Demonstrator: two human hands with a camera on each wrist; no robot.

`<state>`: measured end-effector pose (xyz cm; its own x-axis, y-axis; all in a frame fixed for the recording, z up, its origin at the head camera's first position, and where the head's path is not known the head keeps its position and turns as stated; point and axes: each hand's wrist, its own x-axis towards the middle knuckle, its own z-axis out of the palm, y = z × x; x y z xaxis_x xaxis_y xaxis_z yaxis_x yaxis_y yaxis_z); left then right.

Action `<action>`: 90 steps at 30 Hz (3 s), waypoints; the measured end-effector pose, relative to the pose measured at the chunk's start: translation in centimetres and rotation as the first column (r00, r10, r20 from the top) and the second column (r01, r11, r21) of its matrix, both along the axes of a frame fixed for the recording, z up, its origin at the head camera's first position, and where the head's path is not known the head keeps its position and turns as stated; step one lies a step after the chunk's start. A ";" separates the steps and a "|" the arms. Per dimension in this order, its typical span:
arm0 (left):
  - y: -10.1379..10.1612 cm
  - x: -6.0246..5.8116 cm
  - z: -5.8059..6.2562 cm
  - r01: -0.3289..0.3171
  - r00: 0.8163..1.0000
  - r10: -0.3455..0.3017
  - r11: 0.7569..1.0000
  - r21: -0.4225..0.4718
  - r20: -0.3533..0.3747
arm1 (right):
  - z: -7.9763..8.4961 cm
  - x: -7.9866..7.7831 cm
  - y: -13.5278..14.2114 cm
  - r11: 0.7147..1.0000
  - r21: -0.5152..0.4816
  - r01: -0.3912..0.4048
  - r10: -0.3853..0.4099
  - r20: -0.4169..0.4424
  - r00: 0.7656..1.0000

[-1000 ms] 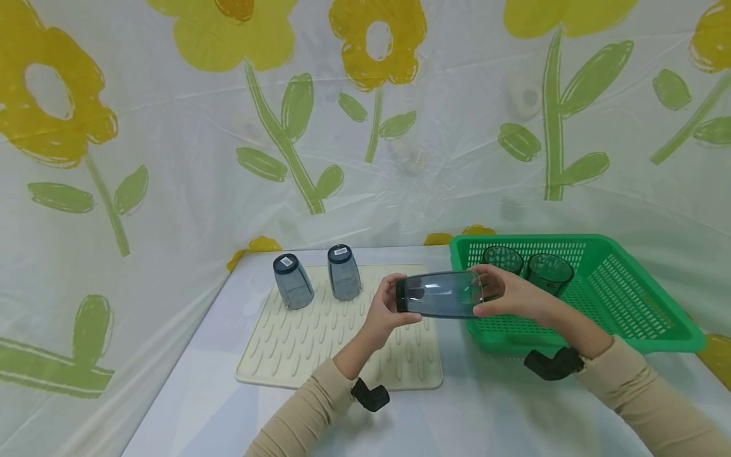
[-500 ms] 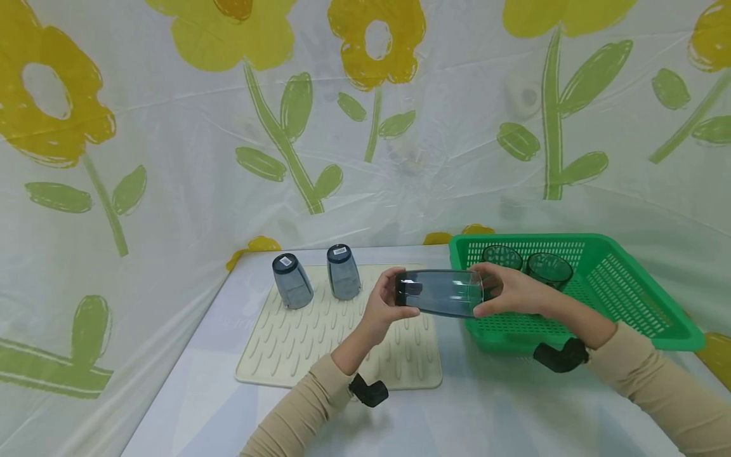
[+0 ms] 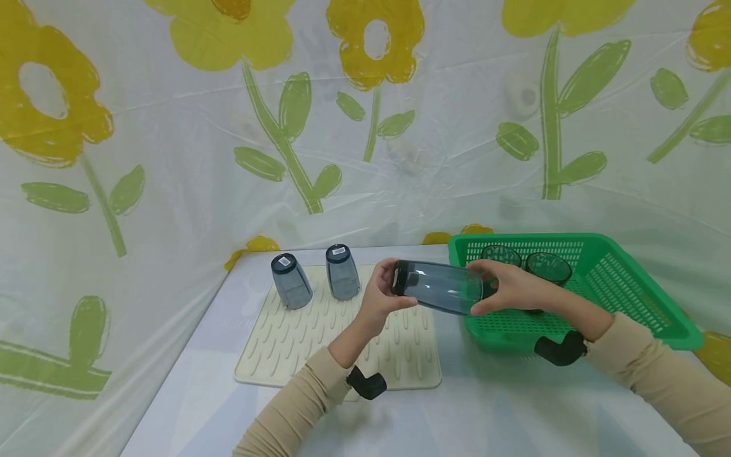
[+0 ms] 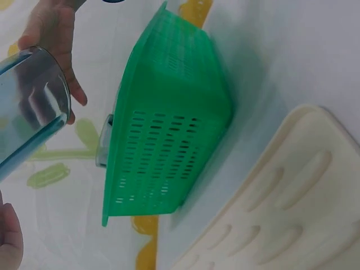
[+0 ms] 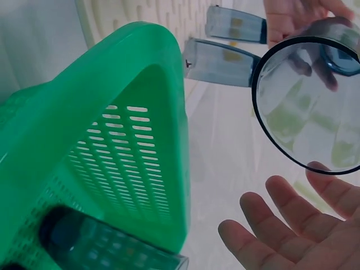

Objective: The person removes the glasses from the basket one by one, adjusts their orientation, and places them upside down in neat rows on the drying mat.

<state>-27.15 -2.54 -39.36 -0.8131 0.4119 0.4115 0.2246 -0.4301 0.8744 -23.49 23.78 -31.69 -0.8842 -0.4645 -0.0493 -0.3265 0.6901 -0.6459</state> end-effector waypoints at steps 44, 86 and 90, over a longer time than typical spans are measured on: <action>1.0 -0.9 4.4 -0.066 0.998 0.066 0.997 -0.044 -0.005 | -0.3 -0.4 -1.0 0.998 0.055 -0.020 0.019 0.010 1.000; 0.2 -5.0 3.6 -0.140 0.984 0.173 0.907 -0.398 0.047 | 0.5 -2.3 5.4 0.978 0.186 0.098 -0.086 -0.071 0.994; 0.1 -5.5 3.2 -0.155 0.982 0.188 0.896 -0.416 0.038 | 0.5 -2.8 6.0 0.975 0.196 0.102 -0.086 -0.088 0.992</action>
<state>-32.66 -2.42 -36.19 -0.9080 0.3821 0.1718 0.1893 0.0082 0.9819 -26.27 29.73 -31.21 -0.9282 -0.3671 -0.0614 -0.2983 0.8324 -0.4670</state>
